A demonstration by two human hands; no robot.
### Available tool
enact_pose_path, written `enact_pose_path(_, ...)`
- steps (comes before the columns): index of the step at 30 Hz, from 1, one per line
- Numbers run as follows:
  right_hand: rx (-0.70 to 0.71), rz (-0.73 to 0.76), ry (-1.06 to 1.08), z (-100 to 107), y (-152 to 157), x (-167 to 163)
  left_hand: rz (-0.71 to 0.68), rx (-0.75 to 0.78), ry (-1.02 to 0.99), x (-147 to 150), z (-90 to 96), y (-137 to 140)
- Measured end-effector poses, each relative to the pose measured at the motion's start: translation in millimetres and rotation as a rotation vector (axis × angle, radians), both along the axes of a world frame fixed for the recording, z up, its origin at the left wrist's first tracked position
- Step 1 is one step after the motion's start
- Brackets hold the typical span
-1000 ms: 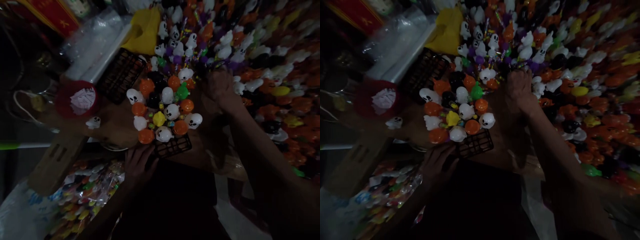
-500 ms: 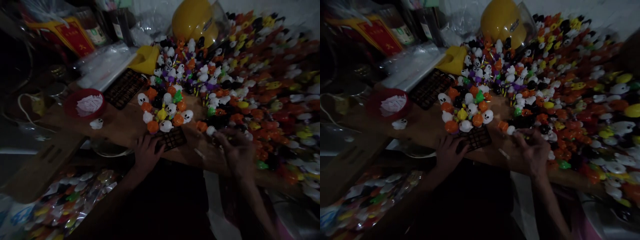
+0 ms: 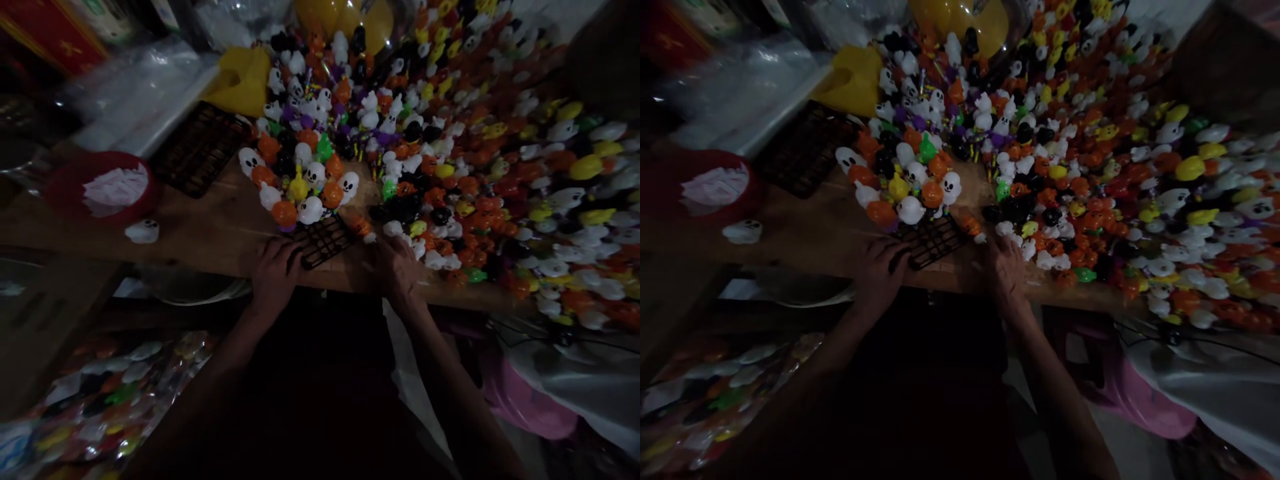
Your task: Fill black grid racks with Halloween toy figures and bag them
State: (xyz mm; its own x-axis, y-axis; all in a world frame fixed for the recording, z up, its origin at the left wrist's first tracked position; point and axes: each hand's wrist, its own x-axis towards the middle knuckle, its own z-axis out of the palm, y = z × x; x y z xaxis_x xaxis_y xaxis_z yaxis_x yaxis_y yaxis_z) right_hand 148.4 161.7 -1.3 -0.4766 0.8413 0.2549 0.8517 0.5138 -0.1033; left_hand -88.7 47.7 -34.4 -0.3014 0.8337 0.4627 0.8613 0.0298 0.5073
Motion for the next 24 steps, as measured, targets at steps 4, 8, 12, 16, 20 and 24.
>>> enact_pose_path(4, -0.010, -0.006, 0.164, -11.5, 5.9, 3.3, -0.015, -0.019, 0.002, -4.6, 0.0, 5.5)
enact_pose_path(8, 0.050, 0.043, 0.290, -5.1, 4.8, 8.7, -0.008, 0.043, 0.017, -4.1, 11.6, 4.0)
enact_pose_path(12, 0.091, 0.139, 0.417, 24.4, -26.4, 0.6, 0.032, 0.127, -0.099, 14.6, 34.3, -17.1)
enact_pose_path(16, -0.023, 0.394, 0.446, 49.0, -66.7, -35.0, -0.091, -0.017, -0.441, 35.1, 51.0, -32.6)
enact_pose_path(20, -0.228, 0.631, 0.503, 67.2, -54.8, -50.6, -0.072, -0.078, -0.627, 29.5, 51.9, -30.1)
enact_pose_path(24, -0.119, 0.562, 0.415, 86.2, 36.3, -34.5, -0.059, -0.135, -0.615, 3.7, 29.4, -36.8)
